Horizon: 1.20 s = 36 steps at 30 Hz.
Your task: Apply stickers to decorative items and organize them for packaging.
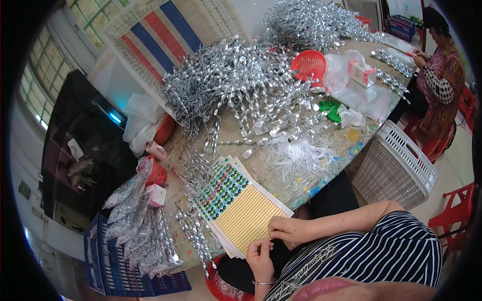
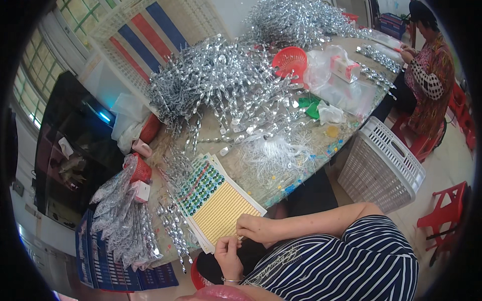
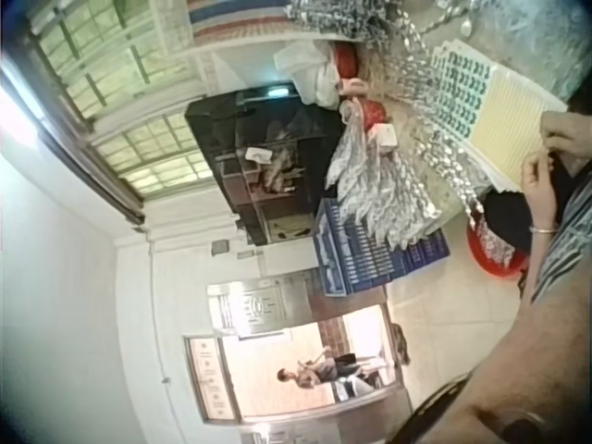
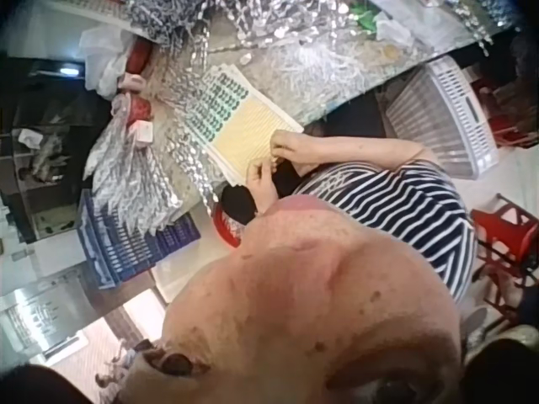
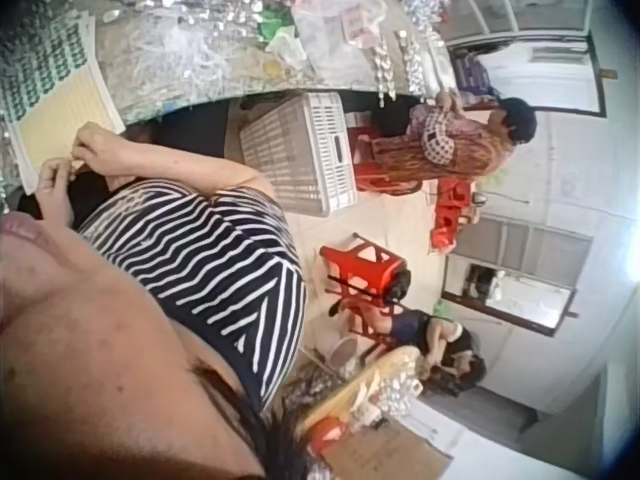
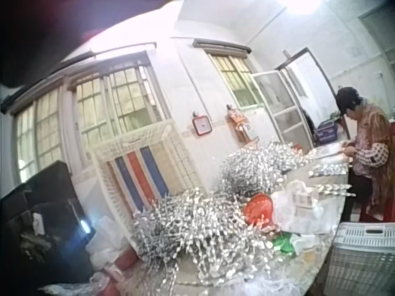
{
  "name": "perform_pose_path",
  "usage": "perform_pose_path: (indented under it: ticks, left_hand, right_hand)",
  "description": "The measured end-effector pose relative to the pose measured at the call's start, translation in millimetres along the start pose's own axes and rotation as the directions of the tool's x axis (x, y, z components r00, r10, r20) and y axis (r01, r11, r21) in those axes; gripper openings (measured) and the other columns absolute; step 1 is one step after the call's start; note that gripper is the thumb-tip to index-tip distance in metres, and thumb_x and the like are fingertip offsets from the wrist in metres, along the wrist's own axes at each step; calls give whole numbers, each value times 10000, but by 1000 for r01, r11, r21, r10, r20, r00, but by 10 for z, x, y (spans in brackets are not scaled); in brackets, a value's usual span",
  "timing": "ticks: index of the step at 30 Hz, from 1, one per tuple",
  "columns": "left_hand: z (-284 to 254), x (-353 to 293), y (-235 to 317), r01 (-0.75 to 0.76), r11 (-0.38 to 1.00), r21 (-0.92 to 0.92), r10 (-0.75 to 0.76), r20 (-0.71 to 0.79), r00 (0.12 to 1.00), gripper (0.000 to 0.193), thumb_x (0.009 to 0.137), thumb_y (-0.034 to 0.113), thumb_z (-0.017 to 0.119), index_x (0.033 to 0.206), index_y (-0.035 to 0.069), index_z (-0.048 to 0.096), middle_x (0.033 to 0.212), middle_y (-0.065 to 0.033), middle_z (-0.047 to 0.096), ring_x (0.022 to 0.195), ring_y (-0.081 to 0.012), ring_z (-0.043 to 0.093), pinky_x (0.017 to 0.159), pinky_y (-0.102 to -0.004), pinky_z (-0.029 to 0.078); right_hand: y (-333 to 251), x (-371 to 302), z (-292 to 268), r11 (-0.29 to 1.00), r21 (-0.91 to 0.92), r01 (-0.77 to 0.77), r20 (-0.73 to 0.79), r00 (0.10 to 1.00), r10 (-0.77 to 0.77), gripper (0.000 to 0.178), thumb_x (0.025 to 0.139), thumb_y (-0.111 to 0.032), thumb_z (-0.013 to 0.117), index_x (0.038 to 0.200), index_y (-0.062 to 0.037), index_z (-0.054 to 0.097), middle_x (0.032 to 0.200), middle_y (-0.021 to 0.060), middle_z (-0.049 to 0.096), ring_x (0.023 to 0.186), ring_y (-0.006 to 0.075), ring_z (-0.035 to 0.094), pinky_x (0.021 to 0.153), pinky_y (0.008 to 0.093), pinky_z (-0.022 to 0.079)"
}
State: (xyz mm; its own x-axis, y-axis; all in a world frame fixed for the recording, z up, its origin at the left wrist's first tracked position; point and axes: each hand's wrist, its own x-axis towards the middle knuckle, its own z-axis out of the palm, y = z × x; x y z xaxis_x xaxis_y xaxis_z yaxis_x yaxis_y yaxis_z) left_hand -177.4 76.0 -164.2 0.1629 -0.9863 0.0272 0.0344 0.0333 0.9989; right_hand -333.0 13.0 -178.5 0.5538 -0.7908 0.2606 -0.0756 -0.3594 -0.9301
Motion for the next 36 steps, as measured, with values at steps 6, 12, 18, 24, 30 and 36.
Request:
perform_pose_path:
  ticks: [6,12,18,24,30,36]
  left_hand:
    - [-46,60,-15,-16,960,278,4,44,999,122,878,78,586,801,-16,598,723,-50,606,680,-113,560,649,-245,448]
    - [-98,132,-94,86,982,168,-98,64,993,98,887,60,580,814,-4,593,734,-31,597,685,-89,547,657,-221,446]
    - [-173,106,-211,87,996,29,-89,93,992,87,889,72,607,843,-2,601,739,-11,585,669,-61,518,622,-187,425]
    - [-176,101,-254,141,990,-11,-139,137,981,91,897,71,596,874,-13,622,756,-25,606,684,-72,532,638,-192,430]
    - [-165,108,-242,246,961,-125,-231,123,965,84,882,65,614,871,-17,632,759,-27,610,678,-75,532,629,-194,425]
    - [-158,125,-218,241,953,-184,-232,73,970,66,870,47,620,876,-12,647,780,-34,627,688,-76,540,637,-191,426]
  right_hand:
    - [-116,18,-23,985,-96,-141,-1,990,142,154,894,-176,528,873,-25,552,868,189,548,834,370,557,721,410,452]
    - [-52,96,-53,953,49,-300,101,950,294,118,914,-132,527,881,-19,540,788,101,552,697,196,554,614,304,468]
    - [-89,153,-26,856,151,-494,224,861,457,113,945,-104,503,922,6,520,809,39,545,741,67,514,651,221,467]
    - [-51,148,-23,885,128,-448,185,887,423,114,937,-100,518,931,11,540,839,51,561,762,79,532,674,227,465]
    - [-14,152,-12,910,143,-389,109,920,376,100,914,-96,556,891,-1,580,841,51,563,773,111,545,698,244,452]
    - [44,188,-31,973,110,-202,87,977,193,87,907,-90,565,917,-10,598,856,38,563,827,124,548,742,243,443]
